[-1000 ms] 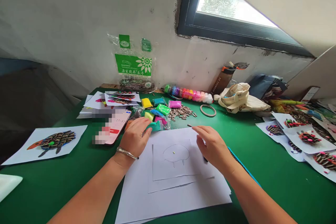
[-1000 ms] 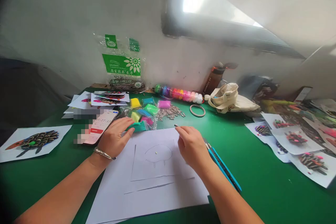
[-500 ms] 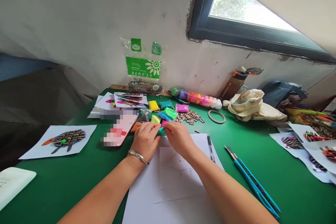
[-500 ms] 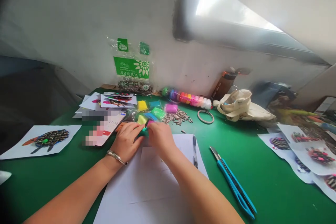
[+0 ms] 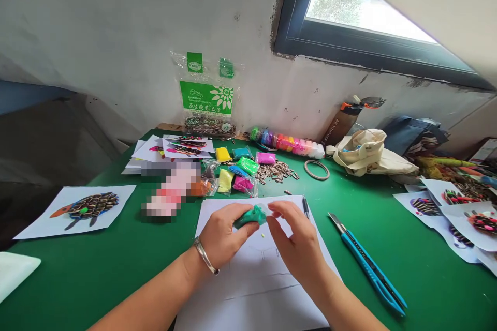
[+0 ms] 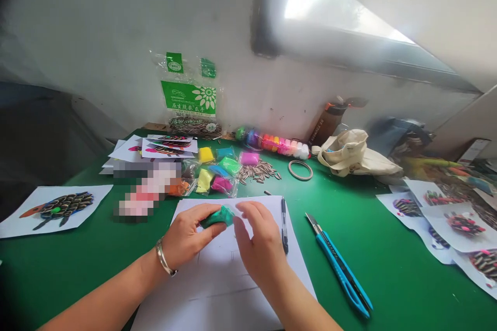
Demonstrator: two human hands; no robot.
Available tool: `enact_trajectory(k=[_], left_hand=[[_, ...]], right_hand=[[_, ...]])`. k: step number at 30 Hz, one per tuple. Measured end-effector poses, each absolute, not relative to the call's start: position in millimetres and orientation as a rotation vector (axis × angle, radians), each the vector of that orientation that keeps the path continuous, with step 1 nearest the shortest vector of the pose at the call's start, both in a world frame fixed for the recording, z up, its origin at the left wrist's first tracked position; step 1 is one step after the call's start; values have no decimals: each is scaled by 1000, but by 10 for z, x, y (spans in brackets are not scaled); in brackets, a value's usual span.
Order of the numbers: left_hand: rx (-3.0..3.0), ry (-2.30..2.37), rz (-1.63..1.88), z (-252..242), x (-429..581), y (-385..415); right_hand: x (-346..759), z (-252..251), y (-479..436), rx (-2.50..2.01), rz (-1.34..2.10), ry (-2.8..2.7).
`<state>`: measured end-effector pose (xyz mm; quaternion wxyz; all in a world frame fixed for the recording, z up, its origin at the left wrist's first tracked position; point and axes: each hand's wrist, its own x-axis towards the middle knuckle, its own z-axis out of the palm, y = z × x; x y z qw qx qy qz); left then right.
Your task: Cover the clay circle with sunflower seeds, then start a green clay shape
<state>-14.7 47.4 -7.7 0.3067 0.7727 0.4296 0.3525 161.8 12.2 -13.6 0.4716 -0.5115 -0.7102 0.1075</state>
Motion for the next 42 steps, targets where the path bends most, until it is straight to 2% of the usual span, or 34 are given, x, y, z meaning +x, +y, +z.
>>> enact_trajectory(k=[24,42], left_hand=[[1963,1152,783,-95,-100,479],[1988,1115,827,-55,-125,459]], right_hand=[[1681,-228,115,-1289,481,-1730],[1646,-157,65,-1262,586,-1671]])
